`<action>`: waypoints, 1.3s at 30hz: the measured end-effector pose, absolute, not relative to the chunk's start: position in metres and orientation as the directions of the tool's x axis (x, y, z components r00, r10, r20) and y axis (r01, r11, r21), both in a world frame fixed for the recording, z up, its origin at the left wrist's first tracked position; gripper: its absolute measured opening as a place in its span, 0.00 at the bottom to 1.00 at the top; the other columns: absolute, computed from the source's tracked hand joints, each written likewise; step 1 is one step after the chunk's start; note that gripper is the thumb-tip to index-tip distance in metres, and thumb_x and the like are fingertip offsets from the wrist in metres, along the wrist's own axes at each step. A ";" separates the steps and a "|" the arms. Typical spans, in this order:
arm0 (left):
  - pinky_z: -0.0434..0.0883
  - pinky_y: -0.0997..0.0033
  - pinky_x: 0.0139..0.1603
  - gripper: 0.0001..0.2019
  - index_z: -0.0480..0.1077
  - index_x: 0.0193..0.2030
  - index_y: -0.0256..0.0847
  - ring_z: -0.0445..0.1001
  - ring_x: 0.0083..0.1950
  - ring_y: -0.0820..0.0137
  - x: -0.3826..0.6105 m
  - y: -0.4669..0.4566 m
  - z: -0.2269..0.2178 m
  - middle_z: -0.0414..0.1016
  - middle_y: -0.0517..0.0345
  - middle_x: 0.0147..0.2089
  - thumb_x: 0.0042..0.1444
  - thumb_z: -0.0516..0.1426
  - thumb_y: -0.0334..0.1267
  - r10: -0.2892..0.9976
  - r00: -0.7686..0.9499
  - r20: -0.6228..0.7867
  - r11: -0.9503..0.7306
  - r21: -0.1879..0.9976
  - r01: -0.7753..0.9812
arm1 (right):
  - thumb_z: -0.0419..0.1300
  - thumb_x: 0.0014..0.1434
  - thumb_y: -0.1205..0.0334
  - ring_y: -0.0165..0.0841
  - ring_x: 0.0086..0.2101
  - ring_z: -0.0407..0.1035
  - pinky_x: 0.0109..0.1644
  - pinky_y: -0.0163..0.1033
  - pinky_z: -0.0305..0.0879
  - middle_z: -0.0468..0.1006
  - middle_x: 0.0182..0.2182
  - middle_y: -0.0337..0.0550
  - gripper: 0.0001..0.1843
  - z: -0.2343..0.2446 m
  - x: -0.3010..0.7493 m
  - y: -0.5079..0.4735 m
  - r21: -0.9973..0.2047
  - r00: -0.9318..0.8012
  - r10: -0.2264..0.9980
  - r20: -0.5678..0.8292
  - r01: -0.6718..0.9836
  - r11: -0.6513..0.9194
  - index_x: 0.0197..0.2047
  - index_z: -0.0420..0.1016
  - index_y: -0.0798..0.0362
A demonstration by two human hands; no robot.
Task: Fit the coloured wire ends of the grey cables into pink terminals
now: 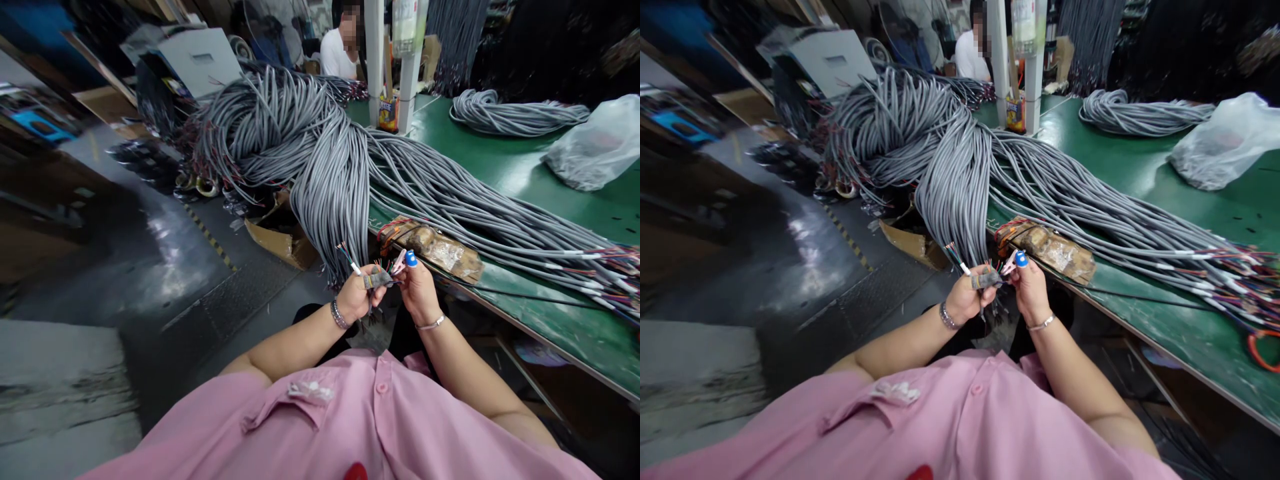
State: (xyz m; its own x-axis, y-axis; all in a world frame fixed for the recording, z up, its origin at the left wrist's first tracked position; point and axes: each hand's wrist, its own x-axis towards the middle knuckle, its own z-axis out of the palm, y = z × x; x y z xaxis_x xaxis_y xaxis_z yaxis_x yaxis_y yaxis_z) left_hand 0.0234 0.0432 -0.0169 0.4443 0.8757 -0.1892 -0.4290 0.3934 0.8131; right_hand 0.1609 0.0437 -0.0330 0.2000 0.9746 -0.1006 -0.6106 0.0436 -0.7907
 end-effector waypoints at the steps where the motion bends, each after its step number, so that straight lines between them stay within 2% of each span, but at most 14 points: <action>1: 0.52 0.79 0.12 0.13 0.68 0.27 0.37 0.57 0.12 0.79 0.023 0.043 -0.017 0.66 0.63 0.15 0.45 0.64 0.43 0.874 0.449 -0.186 0.391 0.817 -0.424 | 0.64 0.53 0.41 0.24 0.20 0.56 0.24 0.32 0.55 0.66 0.18 0.33 0.23 -0.035 0.160 0.044 -0.831 0.274 0.959 -0.079 -0.550 0.088 0.24 0.69 0.53; 4: 0.52 0.79 0.11 0.13 0.69 0.27 0.36 0.57 0.12 0.79 0.023 0.043 -0.017 0.66 0.63 0.15 0.44 0.65 0.43 0.869 0.461 -0.179 0.387 0.827 -0.407 | 0.58 0.55 0.36 0.26 0.20 0.59 0.25 0.34 0.57 0.68 0.17 0.35 0.27 -0.042 0.159 0.044 -0.897 0.368 0.929 -0.042 -0.424 0.128 0.23 0.70 0.52; 6: 0.51 0.79 0.11 0.14 0.69 0.27 0.36 0.57 0.12 0.79 0.023 0.043 -0.017 0.66 0.63 0.14 0.43 0.65 0.44 0.866 0.467 -0.180 0.389 0.828 -0.403 | 0.56 0.55 0.33 0.27 0.21 0.62 0.26 0.34 0.59 0.71 0.19 0.38 0.29 -0.045 0.158 0.045 -0.871 0.297 0.952 -0.072 -0.484 0.086 0.24 0.72 0.53; 9: 0.51 0.79 0.11 0.15 0.68 0.27 0.36 0.56 0.11 0.79 0.024 0.043 -0.017 0.66 0.63 0.14 0.42 0.66 0.45 0.863 0.468 -0.192 0.397 0.830 -0.392 | 0.61 0.50 0.33 0.29 0.23 0.66 0.27 0.35 0.63 0.76 0.24 0.40 0.28 -0.043 0.158 0.049 -0.756 0.126 0.981 -0.146 -0.654 -0.028 0.29 0.76 0.53; 12: 0.52 0.79 0.11 0.15 0.68 0.27 0.36 0.57 0.12 0.79 0.025 0.044 -0.019 0.66 0.63 0.14 0.43 0.65 0.45 0.859 0.467 -0.208 0.403 0.838 -0.369 | 0.65 0.49 0.37 0.28 0.23 0.66 0.27 0.35 0.64 0.76 0.24 0.38 0.25 -0.035 0.157 0.052 -0.677 0.077 0.979 -0.191 -0.732 -0.075 0.31 0.76 0.53; 16: 0.52 0.80 0.12 0.14 0.67 0.27 0.37 0.57 0.12 0.80 0.024 0.044 -0.025 0.66 0.63 0.15 0.44 0.64 0.44 0.860 0.458 -0.223 0.403 0.849 -0.343 | 0.66 0.50 0.40 0.27 0.22 0.65 0.27 0.33 0.64 0.74 0.21 0.36 0.23 -0.030 0.156 0.053 -0.656 0.122 0.973 -0.195 -0.754 -0.037 0.29 0.76 0.53; 20: 0.52 0.80 0.12 0.13 0.68 0.27 0.36 0.57 0.13 0.80 0.024 0.043 -0.025 0.66 0.64 0.15 0.45 0.64 0.44 0.868 0.438 -0.234 0.394 0.861 -0.321 | 0.66 0.50 0.39 0.27 0.22 0.65 0.27 0.34 0.64 0.74 0.22 0.36 0.23 -0.031 0.155 0.052 -0.662 0.119 0.975 -0.186 -0.749 -0.035 0.30 0.76 0.53; 24: 0.52 0.80 0.11 0.15 0.67 0.26 0.37 0.57 0.12 0.79 0.022 0.038 -0.021 0.66 0.63 0.15 0.43 0.65 0.46 0.868 0.443 -0.223 0.394 0.853 -0.343 | 0.60 0.51 0.32 0.28 0.23 0.66 0.28 0.35 0.65 0.74 0.22 0.37 0.28 -0.033 0.157 0.048 -0.626 0.018 0.978 -0.209 -0.771 -0.120 0.28 0.72 0.51; 27: 0.52 0.80 0.10 0.17 0.66 0.26 0.37 0.57 0.11 0.79 0.019 0.030 -0.018 0.67 0.63 0.14 0.42 0.66 0.47 0.878 0.437 -0.195 0.369 0.857 -0.360 | 0.56 0.51 0.29 0.28 0.24 0.67 0.28 0.35 0.66 0.76 0.26 0.38 0.30 -0.035 0.161 0.042 -0.600 -0.082 0.976 -0.200 -0.778 -0.189 0.32 0.74 0.51; 31: 0.54 0.80 0.11 0.17 0.65 0.26 0.38 0.58 0.12 0.79 0.017 0.018 -0.016 0.68 0.63 0.15 0.45 0.65 0.48 0.915 0.365 -0.170 0.297 0.897 -0.327 | 0.60 0.53 0.35 0.27 0.25 0.67 0.30 0.34 0.67 0.78 0.31 0.40 0.26 -0.031 0.167 0.037 -0.578 -0.156 0.971 -0.180 -0.782 -0.233 0.35 0.75 0.52; 35: 0.56 0.80 0.12 0.17 0.65 0.26 0.38 0.60 0.13 0.79 0.021 0.014 -0.012 0.69 0.64 0.16 0.46 0.65 0.46 0.944 0.289 -0.157 0.254 0.907 -0.335 | 0.65 0.55 0.47 0.26 0.26 0.65 0.28 0.32 0.65 0.77 0.30 0.38 0.16 -0.026 0.169 0.035 -0.631 -0.093 0.981 -0.169 -0.755 -0.180 0.36 0.76 0.52; 39: 0.56 0.79 0.13 0.15 0.65 0.27 0.38 0.60 0.13 0.79 0.026 0.016 -0.008 0.68 0.64 0.16 0.46 0.64 0.45 0.957 0.239 -0.162 0.245 0.894 -0.375 | 0.63 0.56 0.46 0.27 0.25 0.64 0.28 0.33 0.64 0.76 0.27 0.39 0.17 -0.029 0.169 0.036 -0.644 -0.027 0.986 -0.163 -0.754 -0.127 0.32 0.75 0.52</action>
State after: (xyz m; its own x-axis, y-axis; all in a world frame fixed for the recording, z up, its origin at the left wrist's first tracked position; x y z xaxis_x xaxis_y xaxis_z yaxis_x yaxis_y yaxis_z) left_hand 0.0263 0.0159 -0.0085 0.2389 0.9575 -0.1617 -0.3750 0.2445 0.8942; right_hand 0.1686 0.0364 -0.0287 -0.0266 0.9862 -0.1634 -0.7540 -0.1270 -0.6445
